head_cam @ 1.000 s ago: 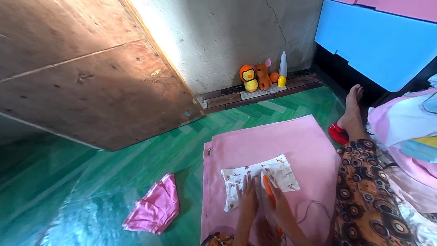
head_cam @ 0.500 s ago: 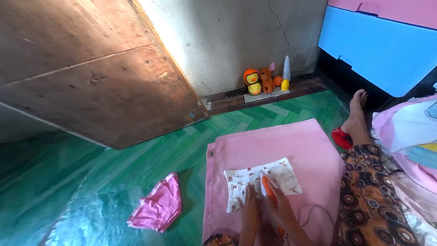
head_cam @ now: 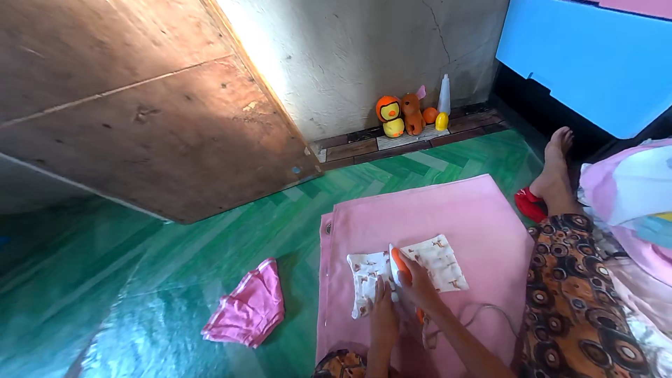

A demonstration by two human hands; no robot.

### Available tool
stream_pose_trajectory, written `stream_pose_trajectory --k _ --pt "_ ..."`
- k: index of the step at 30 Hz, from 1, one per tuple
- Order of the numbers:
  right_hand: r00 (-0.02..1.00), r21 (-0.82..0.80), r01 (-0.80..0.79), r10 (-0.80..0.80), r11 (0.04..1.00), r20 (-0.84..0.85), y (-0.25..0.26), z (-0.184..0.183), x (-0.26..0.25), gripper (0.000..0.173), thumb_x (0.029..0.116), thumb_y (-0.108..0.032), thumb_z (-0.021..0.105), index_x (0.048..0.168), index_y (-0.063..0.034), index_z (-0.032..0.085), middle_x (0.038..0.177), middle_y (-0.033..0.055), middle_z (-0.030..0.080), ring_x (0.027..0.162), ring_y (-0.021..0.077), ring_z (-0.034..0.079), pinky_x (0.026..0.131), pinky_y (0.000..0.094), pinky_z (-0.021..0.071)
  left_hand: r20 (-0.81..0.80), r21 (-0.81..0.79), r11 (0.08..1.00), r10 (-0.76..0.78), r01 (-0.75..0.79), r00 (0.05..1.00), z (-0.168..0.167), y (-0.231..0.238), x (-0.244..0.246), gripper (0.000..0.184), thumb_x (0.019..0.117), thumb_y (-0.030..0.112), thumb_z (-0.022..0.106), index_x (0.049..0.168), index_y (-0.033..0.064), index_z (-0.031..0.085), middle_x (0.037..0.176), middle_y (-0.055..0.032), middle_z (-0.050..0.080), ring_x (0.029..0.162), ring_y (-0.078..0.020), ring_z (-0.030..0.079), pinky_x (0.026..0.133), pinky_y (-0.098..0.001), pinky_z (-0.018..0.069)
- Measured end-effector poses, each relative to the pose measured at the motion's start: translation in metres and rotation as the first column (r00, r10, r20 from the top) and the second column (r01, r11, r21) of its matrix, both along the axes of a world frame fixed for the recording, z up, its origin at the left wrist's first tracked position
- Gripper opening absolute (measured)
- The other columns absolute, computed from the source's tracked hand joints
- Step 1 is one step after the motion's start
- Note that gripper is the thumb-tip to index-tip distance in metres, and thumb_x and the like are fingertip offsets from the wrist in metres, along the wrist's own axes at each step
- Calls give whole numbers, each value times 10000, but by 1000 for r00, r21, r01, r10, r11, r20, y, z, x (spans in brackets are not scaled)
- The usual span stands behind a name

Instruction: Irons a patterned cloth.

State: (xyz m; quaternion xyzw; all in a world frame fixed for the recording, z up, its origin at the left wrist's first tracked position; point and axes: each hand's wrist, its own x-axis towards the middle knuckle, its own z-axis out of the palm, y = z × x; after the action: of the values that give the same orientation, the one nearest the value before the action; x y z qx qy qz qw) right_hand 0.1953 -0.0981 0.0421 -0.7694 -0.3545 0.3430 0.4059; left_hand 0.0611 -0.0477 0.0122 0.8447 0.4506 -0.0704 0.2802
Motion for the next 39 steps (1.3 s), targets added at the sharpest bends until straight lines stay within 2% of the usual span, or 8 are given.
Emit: stream_pose_trajectory --k 3,6,8,13,20,28,35,39 --pt "999 -49 30 -30 998 11 1 3 -3 560 1060 -197 498 1596 -79 385 1430 247 568 1301 368 583 1103 487 465 32 -49 999 9 -8 999 13 -10 -6 495 999 -37 463 1473 67 556 1654 -150 337 1539 -318 311 1249 -541 227" --pt "989 -43 146 -146 988 2 12 2 -9 576 1057 -198 505 1603 -78 368 1418 254 572 1258 383 608 1065 500 493 86 -115 993 46 -35 995 20 -28 -20 388 1010 11 505 1357 76 665 1425 -147 621 1332 -323 585 1122 -525 449" --pt "985 -10 175 -175 985 13 14 -2 -12 583 1050 -202 517 1601 -77 373 1381 256 591 1220 388 624 1041 499 507 97 -164 985 64 -48 993 21 -38 -30 355 997 39 524 1312 62 687 1289 -176 690 1210 -356 653 1045 -557 498" --pt "1000 37 22 -22 999 21 0 -5 -7 566 1044 -202 533 1582 -71 411 1383 246 596 1232 352 621 1065 459 494 39 -250 965 -69 77 997 28 -49 -46 261 976 110 607 1169 -9 737 1180 -210 722 1166 -368 670 1053 -542 489" --pt "995 278 14 -41 960 89 -14 -24 -12 530 1005 -188 545 1508 -27 516 1317 231 651 1184 324 654 1045 439 517 43 -373 880 -298 292 954 21 -52 -53 242 963 143 641 1078 -47 739 1129 -251 711 1150 -387 658 1043 -555 479" --pt "998 -14 -36 37 999 59 10 -2 -10 570 1060 -198 492 1605 -87 369 1405 242 580 1254 358 610 1077 473 488 87 -391 861 -317 325 945 10 -49 -53 259 947 198 665 1116 25 760 1110 -193 738 1119 -339 682 1029 -538 497" --pt "998 -25 -1 2 1000 61 7 -2 -15 570 1058 -192 505 1601 -78 374 1402 257 574 1235 376 615 1053 482 500 117 -430 829 -343 358 932 18 -50 -48 261 963 210 686 1147 38 756 1130 -183 737 1122 -325 683 1040 -528 489" --pt "984 -20 165 -163 986 65 4 -2 -29 571 1056 -182 515 1597 -68 374 1389 265 577 1192 393 636 1011 492 528 109 -483 801 -346 354 932 14 -50 -49 285 960 239 708 1134 17 753 1112 -195 736 1100 -320 688 1028 -514 496"
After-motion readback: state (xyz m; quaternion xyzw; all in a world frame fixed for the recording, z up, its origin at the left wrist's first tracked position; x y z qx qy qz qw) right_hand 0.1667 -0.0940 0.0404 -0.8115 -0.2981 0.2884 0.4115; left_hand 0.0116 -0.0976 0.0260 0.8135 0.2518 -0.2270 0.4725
